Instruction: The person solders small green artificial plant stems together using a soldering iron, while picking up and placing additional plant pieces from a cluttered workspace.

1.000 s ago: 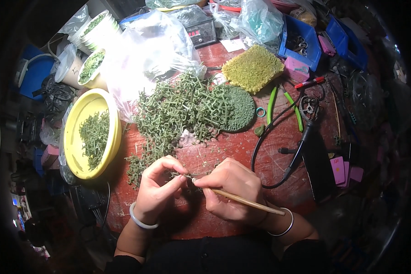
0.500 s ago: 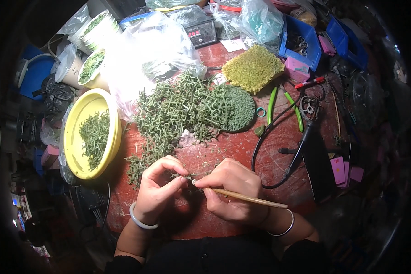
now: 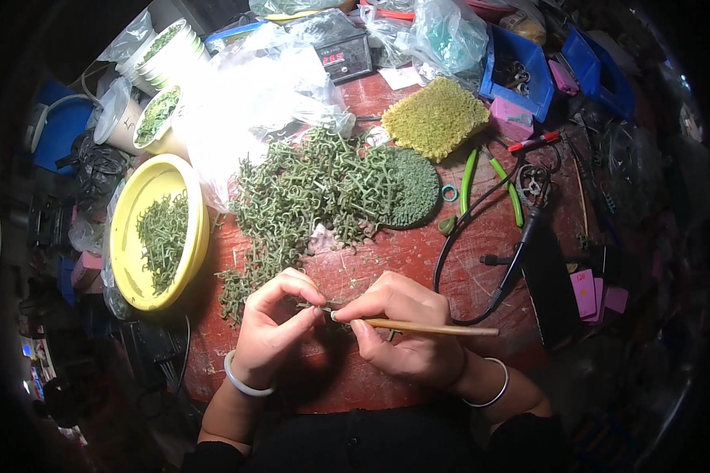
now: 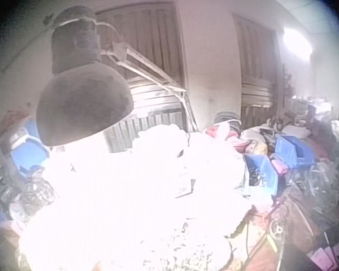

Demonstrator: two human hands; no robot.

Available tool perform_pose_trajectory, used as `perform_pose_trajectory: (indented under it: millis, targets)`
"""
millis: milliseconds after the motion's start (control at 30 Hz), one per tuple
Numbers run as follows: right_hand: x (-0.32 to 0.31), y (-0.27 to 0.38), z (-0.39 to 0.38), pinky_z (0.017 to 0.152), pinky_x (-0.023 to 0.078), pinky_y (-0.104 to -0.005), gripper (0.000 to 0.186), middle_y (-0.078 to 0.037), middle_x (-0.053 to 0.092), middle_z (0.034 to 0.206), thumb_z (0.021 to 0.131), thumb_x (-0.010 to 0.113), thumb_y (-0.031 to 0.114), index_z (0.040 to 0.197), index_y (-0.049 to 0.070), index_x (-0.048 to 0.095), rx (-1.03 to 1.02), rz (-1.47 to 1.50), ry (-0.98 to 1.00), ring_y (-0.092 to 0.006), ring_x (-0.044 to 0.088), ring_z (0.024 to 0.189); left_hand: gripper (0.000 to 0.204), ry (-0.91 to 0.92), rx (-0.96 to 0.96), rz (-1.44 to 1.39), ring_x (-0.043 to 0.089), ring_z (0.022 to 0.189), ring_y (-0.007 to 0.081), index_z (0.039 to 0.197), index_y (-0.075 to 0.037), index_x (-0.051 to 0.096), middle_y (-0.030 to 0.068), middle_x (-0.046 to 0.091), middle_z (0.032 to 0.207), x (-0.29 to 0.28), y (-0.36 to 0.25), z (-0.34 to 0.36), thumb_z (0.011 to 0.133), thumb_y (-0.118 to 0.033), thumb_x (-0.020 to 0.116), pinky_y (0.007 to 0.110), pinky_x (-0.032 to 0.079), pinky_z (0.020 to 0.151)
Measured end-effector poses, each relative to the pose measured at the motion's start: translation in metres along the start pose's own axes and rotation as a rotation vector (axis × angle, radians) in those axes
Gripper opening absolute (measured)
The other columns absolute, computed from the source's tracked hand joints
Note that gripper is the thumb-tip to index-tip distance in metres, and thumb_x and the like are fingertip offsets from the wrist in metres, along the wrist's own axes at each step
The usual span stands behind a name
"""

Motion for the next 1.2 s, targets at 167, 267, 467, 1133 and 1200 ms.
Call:
perform_pose_trajectory:
  millis: [167,267,467,1133,1200]
  targets:
    - [-0.004,0.002,0.0,0.063,0.049,-0.028,0.018,-0.008,0.067,0.082,0.082,0.068,-0.004,0.098,0.001,0.071,0.044,0.029,-0.009,-0.0159,0.06,0.07,0.016,0.004,0.022,0.003,0.061,0.097,0.018,0.099,-0.002,0.069,0.007,0.064,0.1,0.001,-0.001,0.001,0.084,0.006,0.069,0.031,0.047,0.091]
    - [-0.002,0.001,0.001,0.062,0.049,-0.028,0.017,-0.008,0.067,0.082,0.082,0.068,-0.004,0.098,0.001,0.071,0.055,0.013,0.011,-0.0156,0.06,0.07,0.017,-0.001,0.028,0.021,0.061,0.097,0.0181,0.098,-0.002,0.069,0.0069,0.064,0.1,-0.001,0.001,0.0,0.084,0.006,0.069,0.031,0.047,0.092]
    - [-0.004,0.001,0.0,0.061,0.048,-0.0276,0.016,-0.008,0.066,0.081,0.082,0.067,-0.004,0.096,0.002,0.072,0.096,0.038,0.0,-0.0147,0.06,0.067,0.017,0.006,0.042,0.042,0.061,0.098,0.0183,0.098,-0.002,0.069,0.0068,0.064,0.1,0.0,0.001,0.001,0.084,0.007,0.068,0.031,0.047,0.092]
    - [0.001,-0.003,0.0,0.064,0.052,-0.0354,0.019,-0.012,0.067,0.086,0.086,0.07,-0.003,0.105,-0.001,0.067,0.119,-0.122,-0.107,-0.0222,0.065,0.071,0.018,-0.028,-0.212,-0.284,0.061,0.088,0.0072,0.109,-0.002,0.064,0.0038,0.063,0.106,0.0,-0.001,-0.004,0.092,0.003,0.069,0.02,0.05,0.073]
    - [0.009,-0.003,0.002,0.064,0.051,-0.0369,0.024,-0.013,0.064,0.083,0.08,0.078,-0.001,0.101,0.001,0.066,-0.022,-0.29,-0.05,-0.0287,0.063,0.07,0.019,-0.021,-0.209,-0.313,0.061,0.086,0.0064,0.11,-0.002,0.064,0.0037,0.063,0.107,0.001,-0.001,-0.004,0.093,0.003,0.069,0.019,0.049,0.07]
Point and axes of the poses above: each hand's wrist, its own z-axis towards the middle knuckle, its own x-axis out of the palm, y = z × x, the point moved 2 cm from there along z, towards the middle knuckle
